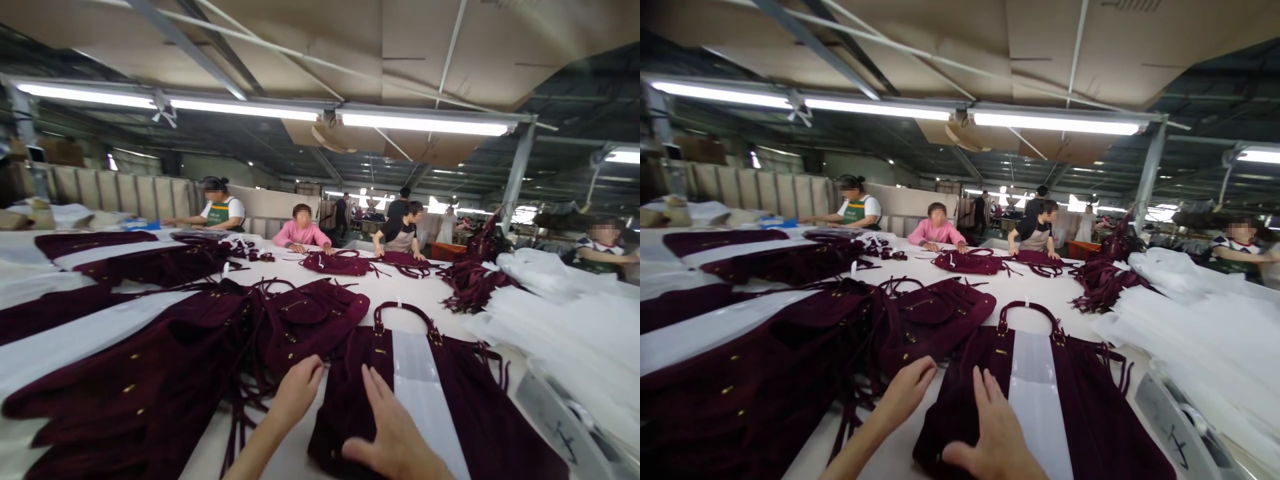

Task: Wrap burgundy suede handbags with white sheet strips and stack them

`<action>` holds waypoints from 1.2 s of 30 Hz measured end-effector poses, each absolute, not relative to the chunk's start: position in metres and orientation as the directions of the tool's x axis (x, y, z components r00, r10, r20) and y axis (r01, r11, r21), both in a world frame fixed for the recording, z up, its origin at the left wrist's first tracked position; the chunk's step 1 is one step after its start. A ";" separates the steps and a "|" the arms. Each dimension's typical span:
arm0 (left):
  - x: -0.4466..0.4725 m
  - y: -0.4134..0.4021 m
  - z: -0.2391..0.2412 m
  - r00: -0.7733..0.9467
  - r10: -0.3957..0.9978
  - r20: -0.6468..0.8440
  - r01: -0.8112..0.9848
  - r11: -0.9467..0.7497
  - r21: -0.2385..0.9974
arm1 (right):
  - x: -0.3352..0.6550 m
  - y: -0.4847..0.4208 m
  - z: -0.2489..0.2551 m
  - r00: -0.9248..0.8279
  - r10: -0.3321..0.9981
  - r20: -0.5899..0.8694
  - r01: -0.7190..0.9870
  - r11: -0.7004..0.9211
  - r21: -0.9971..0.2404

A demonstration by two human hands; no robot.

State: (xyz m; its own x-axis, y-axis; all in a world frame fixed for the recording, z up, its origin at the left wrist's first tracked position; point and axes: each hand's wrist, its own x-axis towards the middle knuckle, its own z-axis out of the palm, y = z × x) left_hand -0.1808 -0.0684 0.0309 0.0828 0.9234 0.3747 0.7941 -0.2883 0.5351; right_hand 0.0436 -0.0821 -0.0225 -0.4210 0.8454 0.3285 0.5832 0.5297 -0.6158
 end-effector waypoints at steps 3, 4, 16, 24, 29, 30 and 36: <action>-0.204 -0.048 -0.004 0.175 0.952 0.251 0.707 -0.299 0.642 | 0.022 -0.085 -0.053 -0.466 0.847 0.255 0.647 0.523 -0.556; -0.207 -0.041 -0.014 0.179 0.952 0.248 0.653 -0.303 0.694 | 0.018 -0.081 -0.067 -0.469 0.849 0.244 0.655 0.520 -0.548; -0.211 0.060 0.010 -0.090 0.980 0.175 0.573 -0.092 0.814 | 0.034 -0.093 -0.077 -0.526 0.818 0.234 0.577 0.545 -0.608; -0.179 0.018 -0.021 -0.006 0.999 -0.042 0.565 0.038 0.824 | 0.044 -0.079 0.010 -0.220 0.919 0.326 0.583 0.392 -0.712; -0.163 -0.022 -0.022 0.097 0.995 -0.023 0.445 -0.023 0.895 | 0.020 -0.077 0.040 -0.462 0.844 0.272 0.658 0.532 -0.533; -0.161 -0.026 -0.018 0.116 0.993 0.004 0.423 -0.053 0.905 | 0.015 -0.081 0.041 -0.480 0.836 0.265 0.669 0.545 -0.506; -0.154 -0.030 -0.002 0.303 0.948 0.097 0.404 -0.220 0.888 | -0.008 -0.107 0.031 -0.344 0.819 0.460 0.707 0.548 -0.447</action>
State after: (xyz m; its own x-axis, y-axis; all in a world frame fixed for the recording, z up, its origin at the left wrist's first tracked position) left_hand -0.1537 -0.0302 -0.0023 0.3026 0.9481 0.0975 0.4041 -0.2202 0.8878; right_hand -0.0082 -0.1074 0.0306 -0.3438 0.8187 0.4600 0.7071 0.5480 -0.4468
